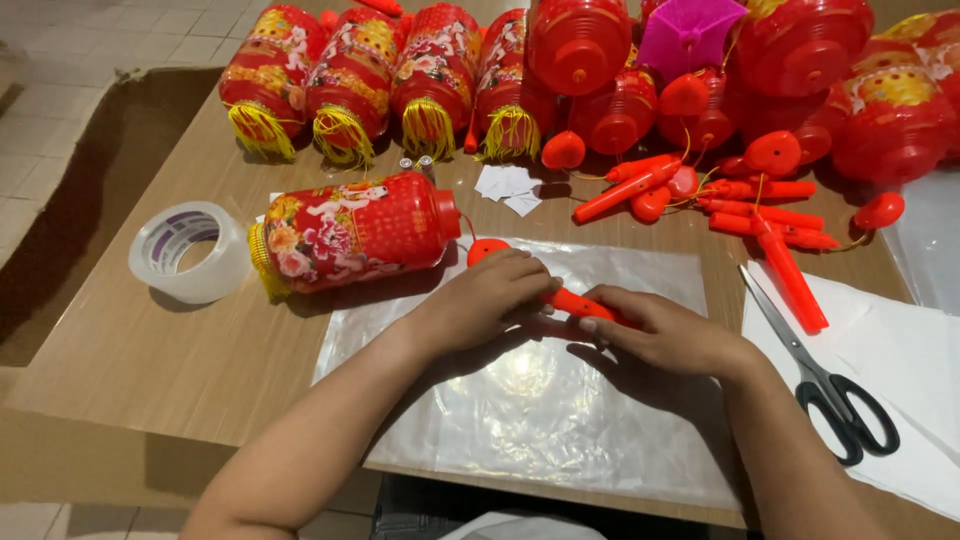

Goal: Assembling red Chinese lanterns by attaching plastic handles and wiping them clean with a cloth.

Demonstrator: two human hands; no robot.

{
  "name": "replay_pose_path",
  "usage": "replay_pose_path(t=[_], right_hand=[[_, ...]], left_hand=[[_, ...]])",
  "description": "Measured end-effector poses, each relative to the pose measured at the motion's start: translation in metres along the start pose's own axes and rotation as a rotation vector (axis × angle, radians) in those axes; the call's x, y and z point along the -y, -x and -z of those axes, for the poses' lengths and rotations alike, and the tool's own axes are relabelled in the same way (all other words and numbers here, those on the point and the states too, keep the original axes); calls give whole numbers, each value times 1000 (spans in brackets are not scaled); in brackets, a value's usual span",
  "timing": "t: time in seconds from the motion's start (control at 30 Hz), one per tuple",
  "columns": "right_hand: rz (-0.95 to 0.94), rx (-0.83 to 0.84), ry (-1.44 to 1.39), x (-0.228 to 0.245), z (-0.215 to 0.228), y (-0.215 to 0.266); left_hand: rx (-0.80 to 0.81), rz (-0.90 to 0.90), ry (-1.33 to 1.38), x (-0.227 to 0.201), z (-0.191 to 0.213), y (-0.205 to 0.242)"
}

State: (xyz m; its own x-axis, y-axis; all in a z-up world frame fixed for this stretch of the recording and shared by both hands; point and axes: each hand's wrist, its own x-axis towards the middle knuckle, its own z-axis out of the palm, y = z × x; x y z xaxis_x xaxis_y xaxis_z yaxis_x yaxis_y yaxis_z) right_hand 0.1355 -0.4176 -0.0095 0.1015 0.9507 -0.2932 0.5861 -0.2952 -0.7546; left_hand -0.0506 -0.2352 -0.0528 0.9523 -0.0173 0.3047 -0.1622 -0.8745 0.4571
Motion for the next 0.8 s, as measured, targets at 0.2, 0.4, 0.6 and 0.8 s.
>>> replay_pose_path(t=[0.2,0.4,0.6,0.8], right_hand=[[-28,-29,-6,13,1,2],[86,-120,-72,24,-11,6],[162,-204,-44,30,-20,7],[252,-546,450,-22,-27,-9]], left_hand=[[-273,-212,-100,0,-2,3],[-340,-255,-151,-6,7,4],[-397,-249,-124,6,1,5],[-396,-43,102,12,-8,4]])
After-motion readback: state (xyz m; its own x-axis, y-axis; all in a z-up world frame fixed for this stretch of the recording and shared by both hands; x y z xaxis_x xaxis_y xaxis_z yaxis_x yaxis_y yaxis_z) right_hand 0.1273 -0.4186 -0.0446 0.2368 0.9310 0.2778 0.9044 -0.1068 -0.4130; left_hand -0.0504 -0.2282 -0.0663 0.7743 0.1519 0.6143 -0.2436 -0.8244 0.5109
